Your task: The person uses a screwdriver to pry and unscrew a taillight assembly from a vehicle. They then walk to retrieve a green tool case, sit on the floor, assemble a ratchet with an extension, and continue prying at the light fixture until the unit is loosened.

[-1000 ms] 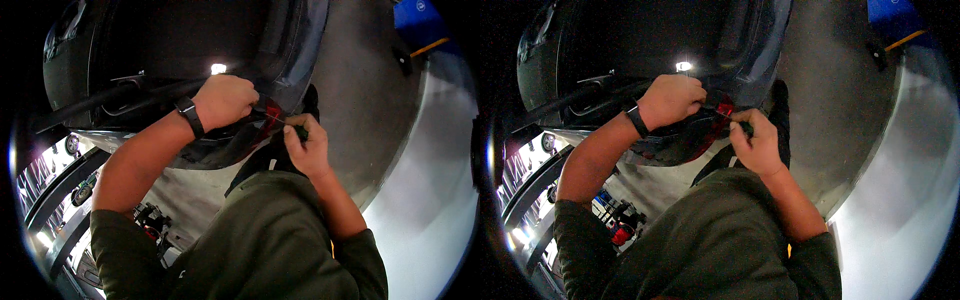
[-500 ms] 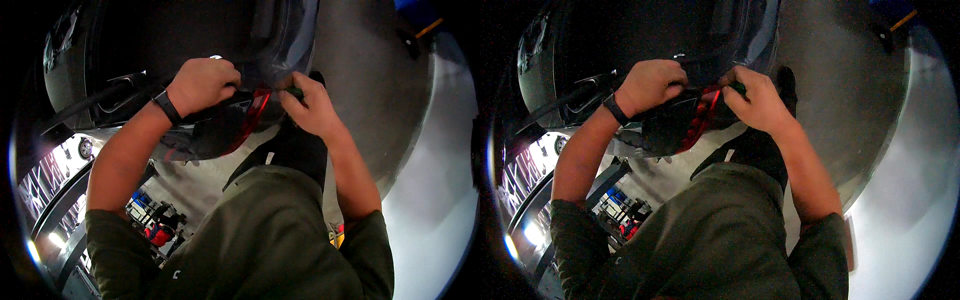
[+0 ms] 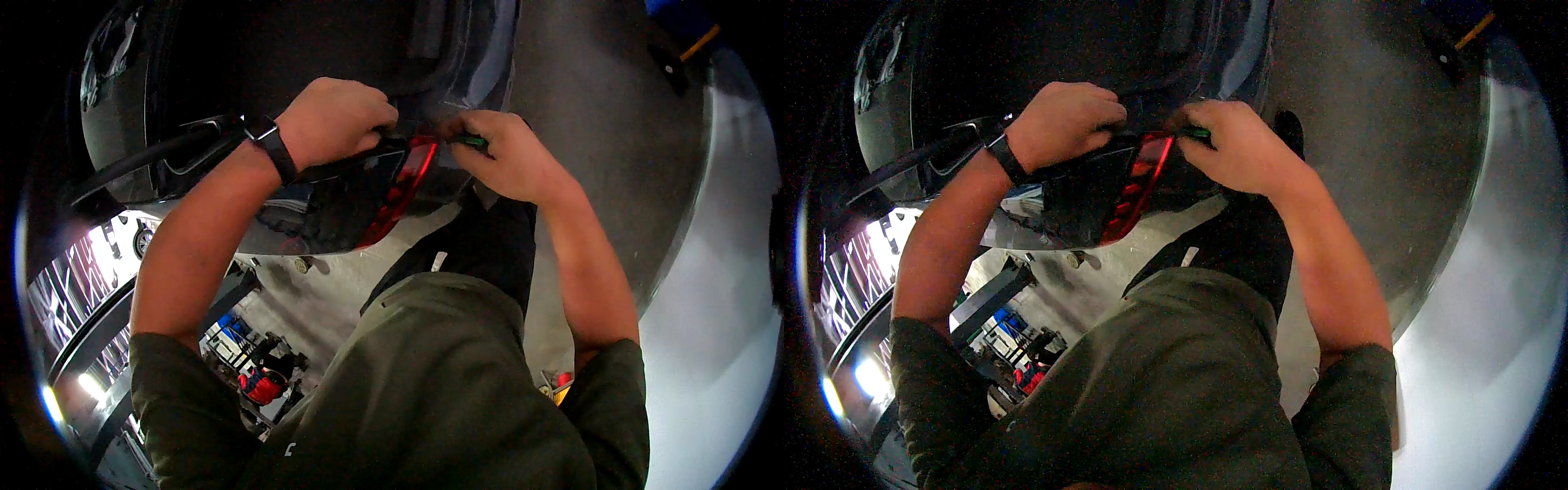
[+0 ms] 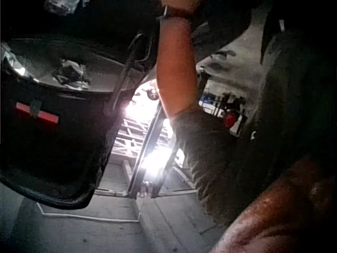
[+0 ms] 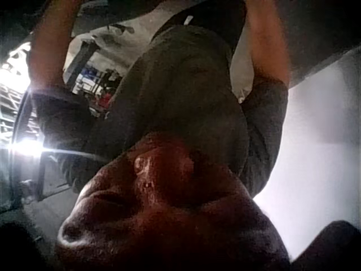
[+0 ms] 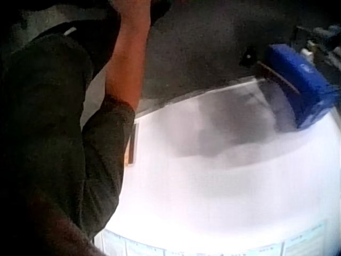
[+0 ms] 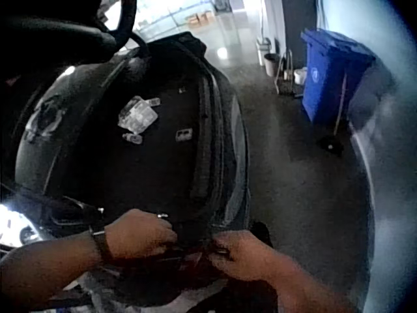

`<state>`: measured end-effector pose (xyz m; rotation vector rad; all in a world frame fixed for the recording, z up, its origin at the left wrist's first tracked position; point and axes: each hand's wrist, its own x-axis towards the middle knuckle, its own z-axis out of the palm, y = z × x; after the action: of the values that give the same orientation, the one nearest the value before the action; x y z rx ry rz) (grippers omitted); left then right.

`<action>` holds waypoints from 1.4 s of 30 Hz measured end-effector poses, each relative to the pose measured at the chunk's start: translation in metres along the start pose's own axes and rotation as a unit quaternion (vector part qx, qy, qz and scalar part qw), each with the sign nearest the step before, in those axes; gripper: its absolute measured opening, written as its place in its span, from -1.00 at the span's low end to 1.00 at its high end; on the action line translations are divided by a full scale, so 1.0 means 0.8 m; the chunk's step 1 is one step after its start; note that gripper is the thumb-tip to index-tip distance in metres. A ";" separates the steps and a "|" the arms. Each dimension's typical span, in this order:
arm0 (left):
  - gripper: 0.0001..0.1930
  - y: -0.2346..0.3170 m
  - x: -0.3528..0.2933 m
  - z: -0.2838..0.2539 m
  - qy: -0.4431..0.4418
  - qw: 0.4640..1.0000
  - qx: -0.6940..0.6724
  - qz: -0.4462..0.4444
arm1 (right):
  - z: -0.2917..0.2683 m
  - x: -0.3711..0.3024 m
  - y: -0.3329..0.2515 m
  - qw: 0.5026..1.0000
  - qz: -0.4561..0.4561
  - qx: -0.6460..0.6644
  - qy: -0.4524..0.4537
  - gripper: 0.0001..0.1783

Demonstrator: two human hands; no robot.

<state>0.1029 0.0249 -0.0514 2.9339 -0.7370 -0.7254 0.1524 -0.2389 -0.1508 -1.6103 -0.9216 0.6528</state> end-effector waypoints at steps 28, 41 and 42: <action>-0.77 -0.014 0.008 0.012 -0.048 0.990 -0.105 0.075 | 0.053 -0.006 -0.029 0.994 0.083 -0.069 0.033 -0.62; -0.78 -0.016 0.001 0.022 -0.009 0.987 -0.151 0.053 | 0.019 0.011 -0.015 0.997 0.061 -0.044 -0.013 -0.65; -0.78 -0.017 0.000 0.023 -0.007 0.987 -0.153 0.052 | 0.018 0.013 -0.014 0.997 0.062 -0.045 -0.016 -0.65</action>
<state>0.1006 0.0382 -0.0698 2.5975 -0.7024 -0.7741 0.1438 -0.2216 -0.1426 -1.7526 -0.8904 0.7325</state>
